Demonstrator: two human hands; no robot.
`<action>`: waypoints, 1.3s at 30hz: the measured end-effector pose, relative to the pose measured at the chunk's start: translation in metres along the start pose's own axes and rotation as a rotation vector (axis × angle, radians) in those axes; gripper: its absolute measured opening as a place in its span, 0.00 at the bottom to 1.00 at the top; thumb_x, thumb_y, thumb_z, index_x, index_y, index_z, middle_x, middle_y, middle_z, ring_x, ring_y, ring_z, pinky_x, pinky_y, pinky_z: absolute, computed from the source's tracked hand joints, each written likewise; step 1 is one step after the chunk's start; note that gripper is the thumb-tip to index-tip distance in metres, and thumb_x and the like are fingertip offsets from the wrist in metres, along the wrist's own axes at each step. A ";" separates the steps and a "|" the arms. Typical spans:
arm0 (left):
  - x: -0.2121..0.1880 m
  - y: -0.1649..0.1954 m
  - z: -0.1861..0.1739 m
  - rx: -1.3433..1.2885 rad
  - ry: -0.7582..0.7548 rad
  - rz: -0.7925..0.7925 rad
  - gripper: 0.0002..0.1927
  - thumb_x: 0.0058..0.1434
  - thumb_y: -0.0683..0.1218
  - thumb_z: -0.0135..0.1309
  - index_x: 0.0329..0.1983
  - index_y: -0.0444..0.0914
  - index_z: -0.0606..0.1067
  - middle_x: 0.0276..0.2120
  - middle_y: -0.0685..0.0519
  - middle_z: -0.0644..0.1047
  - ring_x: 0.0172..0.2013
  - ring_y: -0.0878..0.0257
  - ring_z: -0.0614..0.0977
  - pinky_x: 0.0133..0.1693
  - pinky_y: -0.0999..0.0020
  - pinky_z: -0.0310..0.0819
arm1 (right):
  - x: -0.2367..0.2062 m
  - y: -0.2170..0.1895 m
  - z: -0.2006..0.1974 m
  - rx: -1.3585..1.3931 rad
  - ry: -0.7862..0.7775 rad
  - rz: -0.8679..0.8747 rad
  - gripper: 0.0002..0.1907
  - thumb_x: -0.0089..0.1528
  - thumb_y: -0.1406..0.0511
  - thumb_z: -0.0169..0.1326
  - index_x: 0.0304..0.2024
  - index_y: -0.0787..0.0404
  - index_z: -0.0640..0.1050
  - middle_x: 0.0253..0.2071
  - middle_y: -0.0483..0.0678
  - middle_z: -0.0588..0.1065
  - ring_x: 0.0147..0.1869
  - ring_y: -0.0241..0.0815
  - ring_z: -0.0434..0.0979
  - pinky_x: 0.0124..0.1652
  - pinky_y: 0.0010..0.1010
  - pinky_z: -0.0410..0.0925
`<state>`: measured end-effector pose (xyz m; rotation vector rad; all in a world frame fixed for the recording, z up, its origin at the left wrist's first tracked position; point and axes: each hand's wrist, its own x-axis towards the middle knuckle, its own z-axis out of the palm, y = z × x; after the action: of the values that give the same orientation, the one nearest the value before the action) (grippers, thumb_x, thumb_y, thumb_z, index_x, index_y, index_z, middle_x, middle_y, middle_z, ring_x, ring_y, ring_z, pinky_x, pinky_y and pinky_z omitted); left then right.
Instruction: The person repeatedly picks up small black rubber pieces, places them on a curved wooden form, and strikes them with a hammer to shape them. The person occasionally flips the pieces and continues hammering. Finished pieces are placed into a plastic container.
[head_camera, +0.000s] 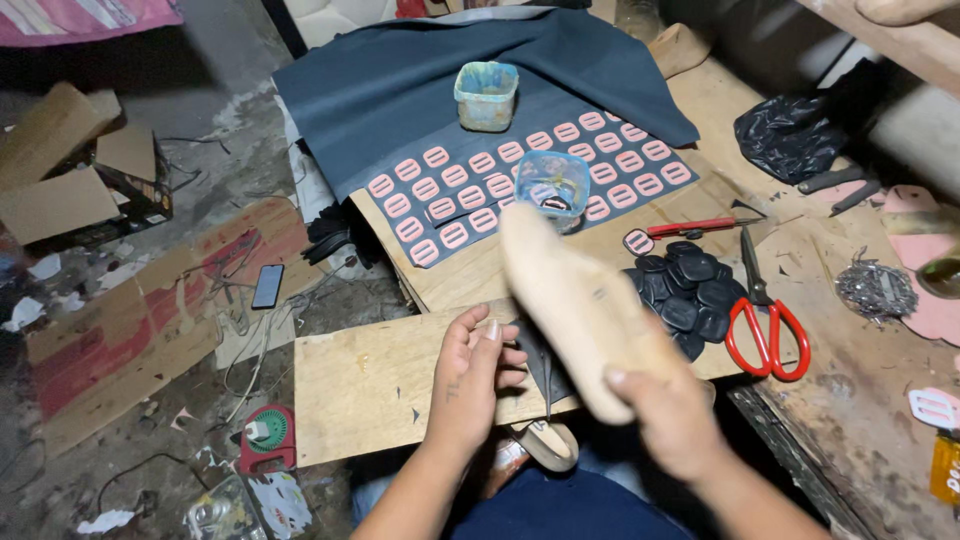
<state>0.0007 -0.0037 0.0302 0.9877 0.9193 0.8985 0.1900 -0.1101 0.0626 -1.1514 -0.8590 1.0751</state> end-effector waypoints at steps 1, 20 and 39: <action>-0.006 0.007 0.002 -0.016 0.014 -0.015 0.27 0.67 0.50 0.47 0.65 0.33 0.61 0.45 0.45 0.78 0.37 0.64 0.81 0.38 0.67 0.80 | -0.006 0.012 0.017 -0.097 -0.057 -0.009 0.39 0.58 0.67 0.50 0.72 0.71 0.60 0.68 0.65 0.66 0.73 0.58 0.64 0.69 0.39 0.56; -0.054 0.029 -0.002 0.900 0.027 0.195 0.46 0.58 0.57 0.58 0.66 0.19 0.57 0.59 0.21 0.67 0.60 0.35 0.74 0.60 0.58 0.68 | -0.036 0.011 0.041 -0.611 -0.592 -0.017 0.44 0.58 0.66 0.60 0.73 0.66 0.55 0.78 0.61 0.49 0.82 0.58 0.51 0.70 0.38 0.53; -0.045 0.036 0.000 0.762 0.105 0.409 0.29 0.61 0.47 0.63 0.59 0.24 0.71 0.63 0.30 0.70 0.62 0.43 0.74 0.59 0.57 0.69 | 0.071 0.004 -0.012 -1.409 -0.029 -0.263 0.19 0.50 0.61 0.65 0.42 0.60 0.81 0.45 0.56 0.75 0.50 0.60 0.72 0.48 0.45 0.67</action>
<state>-0.0212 -0.0351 0.0735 1.8442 1.2063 0.9569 0.2204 -0.0453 0.0555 -2.0422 -1.8279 0.1202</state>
